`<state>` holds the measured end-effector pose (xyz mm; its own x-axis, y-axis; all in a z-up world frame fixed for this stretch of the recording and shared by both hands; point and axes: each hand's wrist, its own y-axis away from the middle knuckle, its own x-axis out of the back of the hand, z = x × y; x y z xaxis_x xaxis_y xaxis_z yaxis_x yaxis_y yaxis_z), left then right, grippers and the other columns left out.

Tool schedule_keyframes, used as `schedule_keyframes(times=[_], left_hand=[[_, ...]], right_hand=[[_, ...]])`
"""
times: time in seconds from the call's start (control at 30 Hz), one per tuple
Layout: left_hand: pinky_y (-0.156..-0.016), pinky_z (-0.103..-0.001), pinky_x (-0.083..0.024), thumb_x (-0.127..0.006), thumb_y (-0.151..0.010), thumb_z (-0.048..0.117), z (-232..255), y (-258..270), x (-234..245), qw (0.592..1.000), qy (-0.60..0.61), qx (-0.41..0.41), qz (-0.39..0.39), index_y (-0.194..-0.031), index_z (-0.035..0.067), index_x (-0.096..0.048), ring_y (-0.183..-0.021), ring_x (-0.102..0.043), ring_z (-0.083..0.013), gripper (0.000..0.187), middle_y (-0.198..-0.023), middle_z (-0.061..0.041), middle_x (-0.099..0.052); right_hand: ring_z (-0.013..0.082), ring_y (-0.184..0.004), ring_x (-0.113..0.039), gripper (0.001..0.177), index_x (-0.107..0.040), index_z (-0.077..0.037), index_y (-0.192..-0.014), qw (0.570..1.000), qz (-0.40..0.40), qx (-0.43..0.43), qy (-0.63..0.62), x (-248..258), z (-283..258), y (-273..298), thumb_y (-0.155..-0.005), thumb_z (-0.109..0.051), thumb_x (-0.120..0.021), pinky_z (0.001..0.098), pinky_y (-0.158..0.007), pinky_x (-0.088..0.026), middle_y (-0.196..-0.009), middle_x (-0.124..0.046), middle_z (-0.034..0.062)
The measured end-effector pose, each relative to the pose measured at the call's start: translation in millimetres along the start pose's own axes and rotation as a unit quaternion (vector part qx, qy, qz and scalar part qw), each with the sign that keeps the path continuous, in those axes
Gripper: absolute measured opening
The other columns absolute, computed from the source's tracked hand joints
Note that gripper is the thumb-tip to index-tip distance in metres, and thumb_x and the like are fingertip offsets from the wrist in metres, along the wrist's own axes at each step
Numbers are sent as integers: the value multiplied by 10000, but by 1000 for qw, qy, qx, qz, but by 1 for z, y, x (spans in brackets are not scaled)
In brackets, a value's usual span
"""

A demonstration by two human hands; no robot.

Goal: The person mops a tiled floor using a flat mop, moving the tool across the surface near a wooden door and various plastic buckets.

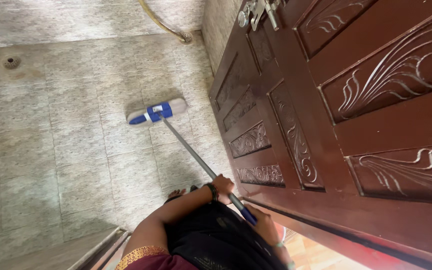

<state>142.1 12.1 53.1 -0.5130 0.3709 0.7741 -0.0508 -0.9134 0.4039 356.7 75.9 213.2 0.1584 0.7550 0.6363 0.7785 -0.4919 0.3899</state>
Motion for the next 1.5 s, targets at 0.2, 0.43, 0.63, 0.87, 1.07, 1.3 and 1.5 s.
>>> schedule_keyframes(times=[0.2,0.43,0.63,0.87,1.07,1.3,1.5], left_hand=[[-637,-471,-555,-643,-693,276,23,-4,-16,996,48,-77,-13,-676,121,-678,-687,-717,-332,160,-702,-119,-701],[-673,-480,-547,-666,-649,229,22,12,16,991,21,-103,80,-711,136,-679,-705,-692,-351,113,-694,-110,-689],[-746,-480,-555,-668,-633,173,-17,13,34,999,54,-7,-1,-725,135,-683,-774,-697,-356,101,-725,-104,-686],[-885,-447,-505,-685,-687,137,-116,0,48,994,44,95,11,-832,156,-720,-927,-667,-329,150,-859,-97,-716],[-948,-388,-448,-687,-716,153,-157,19,74,991,-10,119,-61,-786,138,-719,-879,-667,-280,79,-818,-75,-724],[-1062,-440,-385,-742,-679,195,-132,8,34,991,-33,109,-76,-785,152,-739,-931,-709,-238,114,-862,-57,-745],[-924,-445,-469,-733,-635,159,-75,2,25,996,-6,78,-49,-769,140,-718,-903,-712,-263,136,-853,-76,-748]], right_hand=[[262,-833,-734,354,-754,-143,-1098,997,50,13,-55,36,-53,41,-752,-214,-753,346,-762,-582,-875,-772,102],[278,-854,-781,397,-792,-220,-1093,992,90,-77,38,19,-14,11,-717,-334,-849,373,-804,-597,-928,-812,66],[294,-833,-783,397,-764,-206,-1136,996,73,14,49,-25,34,-47,-764,-318,-842,391,-772,-599,-922,-795,96],[290,-763,-784,375,-727,-139,-1133,998,38,-14,-37,-64,-24,-132,-796,-286,-801,397,-686,-615,-908,-790,114],[205,-646,-727,357,-724,-87,-1126,998,24,17,-62,-89,-62,-162,-793,-183,-813,376,-621,-605,-806,-748,142],[248,-846,-759,591,-680,-135,-1322,995,-18,92,16,-101,-1,-131,-759,-172,-857,369,-802,-579,-952,-763,180],[256,-951,-781,543,-688,-95,-1284,995,30,26,-89,-65,17,-74,-754,-57,-800,340,-840,-589,-1112,-788,144]])
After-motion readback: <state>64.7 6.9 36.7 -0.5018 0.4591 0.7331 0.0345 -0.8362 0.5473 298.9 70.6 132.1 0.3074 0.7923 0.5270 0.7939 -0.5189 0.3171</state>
